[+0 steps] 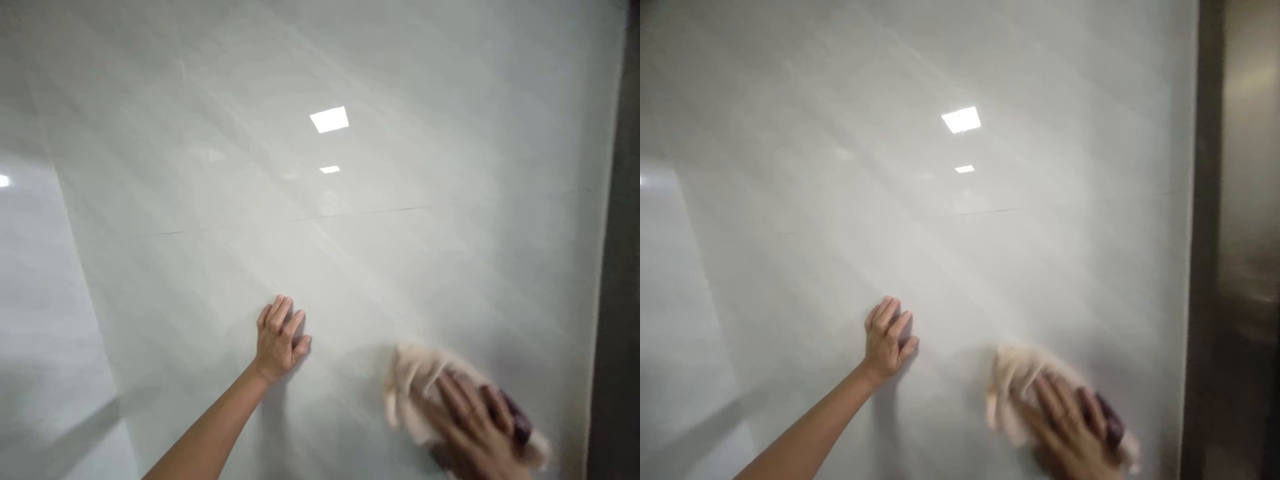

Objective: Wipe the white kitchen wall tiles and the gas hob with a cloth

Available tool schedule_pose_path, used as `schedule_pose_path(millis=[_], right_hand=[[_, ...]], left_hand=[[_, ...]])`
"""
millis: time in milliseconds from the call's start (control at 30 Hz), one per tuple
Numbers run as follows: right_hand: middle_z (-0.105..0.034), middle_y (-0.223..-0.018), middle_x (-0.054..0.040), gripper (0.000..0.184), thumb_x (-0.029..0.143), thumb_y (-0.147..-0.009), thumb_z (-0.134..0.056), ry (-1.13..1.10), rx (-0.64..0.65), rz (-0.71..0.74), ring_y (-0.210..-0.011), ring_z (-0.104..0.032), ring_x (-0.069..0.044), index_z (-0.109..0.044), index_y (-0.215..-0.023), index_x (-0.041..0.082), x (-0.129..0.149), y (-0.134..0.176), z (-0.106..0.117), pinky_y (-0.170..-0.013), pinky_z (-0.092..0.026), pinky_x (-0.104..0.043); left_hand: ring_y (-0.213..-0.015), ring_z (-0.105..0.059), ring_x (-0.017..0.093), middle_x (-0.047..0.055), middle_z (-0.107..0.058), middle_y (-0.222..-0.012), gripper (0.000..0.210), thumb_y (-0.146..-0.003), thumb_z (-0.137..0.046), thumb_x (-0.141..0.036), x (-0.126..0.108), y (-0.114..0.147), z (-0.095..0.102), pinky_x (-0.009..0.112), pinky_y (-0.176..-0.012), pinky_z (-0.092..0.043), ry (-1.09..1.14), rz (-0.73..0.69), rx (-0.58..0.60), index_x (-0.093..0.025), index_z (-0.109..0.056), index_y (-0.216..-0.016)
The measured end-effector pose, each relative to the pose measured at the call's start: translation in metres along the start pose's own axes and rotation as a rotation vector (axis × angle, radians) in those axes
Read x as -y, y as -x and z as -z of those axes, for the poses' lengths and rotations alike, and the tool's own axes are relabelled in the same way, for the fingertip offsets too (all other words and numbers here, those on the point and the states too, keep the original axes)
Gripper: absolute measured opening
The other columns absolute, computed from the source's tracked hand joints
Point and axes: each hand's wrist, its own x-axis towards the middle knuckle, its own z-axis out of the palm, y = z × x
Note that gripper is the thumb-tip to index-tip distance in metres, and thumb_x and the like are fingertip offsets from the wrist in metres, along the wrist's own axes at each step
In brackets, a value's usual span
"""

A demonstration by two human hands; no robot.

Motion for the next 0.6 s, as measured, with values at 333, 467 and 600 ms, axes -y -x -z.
schedule_pose_path(millis=[333, 467, 600], right_hand=[[-0.007, -0.173, -0.0183, 0.062, 0.054, -0.111, -0.031, 0.238, -0.297, -0.489, -0.160, -0.007, -0.039, -0.045, -0.161, 0.020, -0.059, -0.321, 0.072, -0.125, -0.003, -0.067], [-0.011, -0.170, -0.0243, 0.059, 0.040, -0.104, -0.058, 0.311, -0.266, -0.463, -0.160, -0.007, -0.038, -0.047, -0.159, 0.019, -0.014, -0.418, 0.044, -0.124, -0.005, -0.066], [-0.016, -0.169, -0.0243, 0.066, 0.041, -0.097, -0.067, 0.321, -0.237, -0.199, -0.157, -0.013, -0.043, -0.051, -0.155, 0.015, 0.057, -0.463, 0.002, -0.126, -0.008, -0.066]], left_hand=[[-0.161, -0.028, 0.028, 0.017, -0.055, -0.149, 0.046, -0.100, -0.055, -0.042, -0.008, 0.001, 0.003, 0.048, -0.129, -0.022, 0.071, 0.009, 0.015, -0.021, -0.053, -0.141], [-0.162, -0.027, 0.027, 0.013, -0.053, -0.154, 0.043, -0.098, -0.057, -0.038, 0.019, 0.013, 0.021, 0.046, -0.129, -0.022, 0.137, -0.113, 0.092, -0.027, -0.056, -0.140], [-0.161, -0.027, 0.030, 0.016, -0.047, -0.158, 0.054, -0.099, -0.059, -0.031, 0.098, 0.042, 0.045, 0.049, -0.128, -0.023, 0.050, 0.067, -0.013, -0.026, -0.047, -0.151]])
